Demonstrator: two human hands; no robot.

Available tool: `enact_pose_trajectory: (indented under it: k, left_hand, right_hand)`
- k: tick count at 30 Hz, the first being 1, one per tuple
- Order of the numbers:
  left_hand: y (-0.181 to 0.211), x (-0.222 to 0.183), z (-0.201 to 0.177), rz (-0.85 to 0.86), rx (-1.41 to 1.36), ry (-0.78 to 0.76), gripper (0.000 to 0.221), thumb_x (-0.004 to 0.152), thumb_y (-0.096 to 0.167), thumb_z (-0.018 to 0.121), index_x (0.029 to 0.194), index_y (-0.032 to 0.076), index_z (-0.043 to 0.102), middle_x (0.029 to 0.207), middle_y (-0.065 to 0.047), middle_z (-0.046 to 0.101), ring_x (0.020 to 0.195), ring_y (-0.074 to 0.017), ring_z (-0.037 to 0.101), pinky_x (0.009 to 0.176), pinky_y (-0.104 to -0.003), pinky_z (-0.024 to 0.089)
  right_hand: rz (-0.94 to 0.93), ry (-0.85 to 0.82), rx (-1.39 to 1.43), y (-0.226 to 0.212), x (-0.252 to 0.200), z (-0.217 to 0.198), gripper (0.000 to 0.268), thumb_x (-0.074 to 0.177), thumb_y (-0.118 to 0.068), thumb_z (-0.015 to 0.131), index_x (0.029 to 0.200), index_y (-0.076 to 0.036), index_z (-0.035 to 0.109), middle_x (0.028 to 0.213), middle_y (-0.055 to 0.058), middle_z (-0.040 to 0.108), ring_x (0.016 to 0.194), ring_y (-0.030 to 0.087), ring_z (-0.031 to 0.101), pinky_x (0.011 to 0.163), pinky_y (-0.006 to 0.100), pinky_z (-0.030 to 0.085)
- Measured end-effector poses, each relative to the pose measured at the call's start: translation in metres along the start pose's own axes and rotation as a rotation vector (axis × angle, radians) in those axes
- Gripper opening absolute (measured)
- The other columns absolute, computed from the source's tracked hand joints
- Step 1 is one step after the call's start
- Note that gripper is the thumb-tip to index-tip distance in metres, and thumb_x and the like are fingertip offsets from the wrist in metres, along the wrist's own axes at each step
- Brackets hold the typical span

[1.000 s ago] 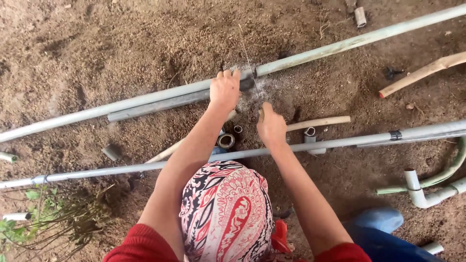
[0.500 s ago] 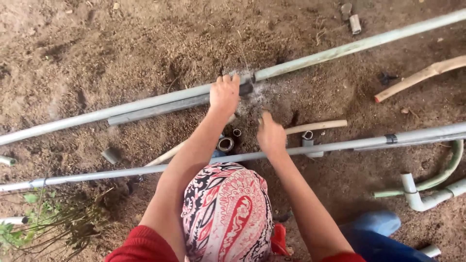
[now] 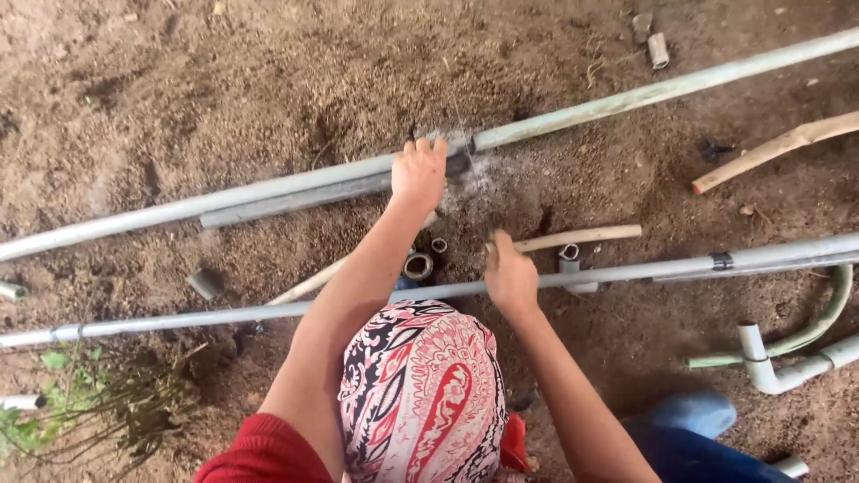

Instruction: Cutting a PVC pipe using a handheld hacksaw blade on the ground.

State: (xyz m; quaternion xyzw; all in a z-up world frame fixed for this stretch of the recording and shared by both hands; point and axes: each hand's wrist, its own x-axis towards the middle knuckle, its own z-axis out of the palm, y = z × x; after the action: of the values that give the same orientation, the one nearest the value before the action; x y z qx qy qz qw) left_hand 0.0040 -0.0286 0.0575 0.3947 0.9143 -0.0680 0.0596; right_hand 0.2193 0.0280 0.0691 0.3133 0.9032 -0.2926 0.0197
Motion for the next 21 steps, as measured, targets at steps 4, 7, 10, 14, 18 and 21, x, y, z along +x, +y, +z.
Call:
enact_pose_trajectory:
  k: [4,7,10,14,18,21]
  left_hand:
    - [0.004,-0.001,0.0,-0.016,-0.001,-0.004,0.039,0.087,0.018,0.057,0.125,0.012,0.05,0.101,-0.011,0.058,0.094,-0.0257,0.061,0.073,-0.04,0.053]
    - [0.002,-0.003,-0.007,-0.009,0.061,0.009,0.039,0.087,0.019,0.059,0.124,0.012,0.051,0.099,-0.011,0.059,0.091,-0.024,0.061,0.073,-0.039,0.053]
    - [0.006,-0.005,-0.013,-0.008,0.05,0.049,0.039,0.089,0.017,0.054,0.127,0.012,0.049,0.097,-0.01,0.058,0.09,-0.0237,0.061,0.07,-0.038,0.052]
    - [0.006,-0.012,-0.013,-0.004,0.087,0.1,0.038,0.09,0.016,0.053,0.127,0.012,0.05,0.094,-0.01,0.059,0.087,-0.0243,0.06,0.07,-0.039,0.05]
    - [0.006,-0.005,0.009,-0.037,0.058,0.256,0.034,0.087,0.016,0.053,0.121,0.013,0.054,0.09,-0.01,0.057,0.085,-0.0262,0.058,0.068,-0.042,0.048]
    - [0.002,0.01,0.034,-0.029,0.031,0.186,0.037,0.083,0.017,0.056,0.121,0.015,0.054,0.089,-0.006,0.056,0.083,-0.0239,0.059,0.066,-0.039,0.049]
  right_hand:
    - [-0.005,0.024,-0.057,0.004,0.019,0.008,0.022,0.093,-0.015,0.048,0.113,-0.007,0.053,0.063,0.018,0.062,0.057,0.032,0.066,0.046,0.039,0.051]
    - [-0.044,0.078,0.023,-0.009,0.048,0.007,0.022,0.095,-0.015,0.045,0.112,-0.006,0.054,0.059,0.014,0.06,0.049,0.026,0.062,0.041,0.035,0.048]
    - [-0.061,0.087,-0.011,-0.012,0.038,0.005,0.015,0.095,-0.018,0.044,0.101,-0.007,0.053,0.063,0.017,0.061,0.059,0.034,0.066,0.046,0.041,0.051]
    - [0.012,0.017,-0.009,-0.002,0.005,0.004,0.021,0.094,-0.016,0.046,0.112,-0.007,0.052,0.065,0.019,0.061,0.062,0.036,0.066,0.05,0.044,0.052]
    - [-0.008,0.054,0.01,-0.002,0.043,0.014,0.017,0.095,-0.02,0.045,0.106,-0.008,0.053,0.065,0.017,0.062,0.062,0.034,0.066,0.05,0.042,0.053]
    - [-0.015,0.07,-0.072,-0.02,0.045,0.005,0.017,0.097,-0.017,0.043,0.106,-0.009,0.054,0.068,0.013,0.064,0.062,0.029,0.067,0.053,0.036,0.055]
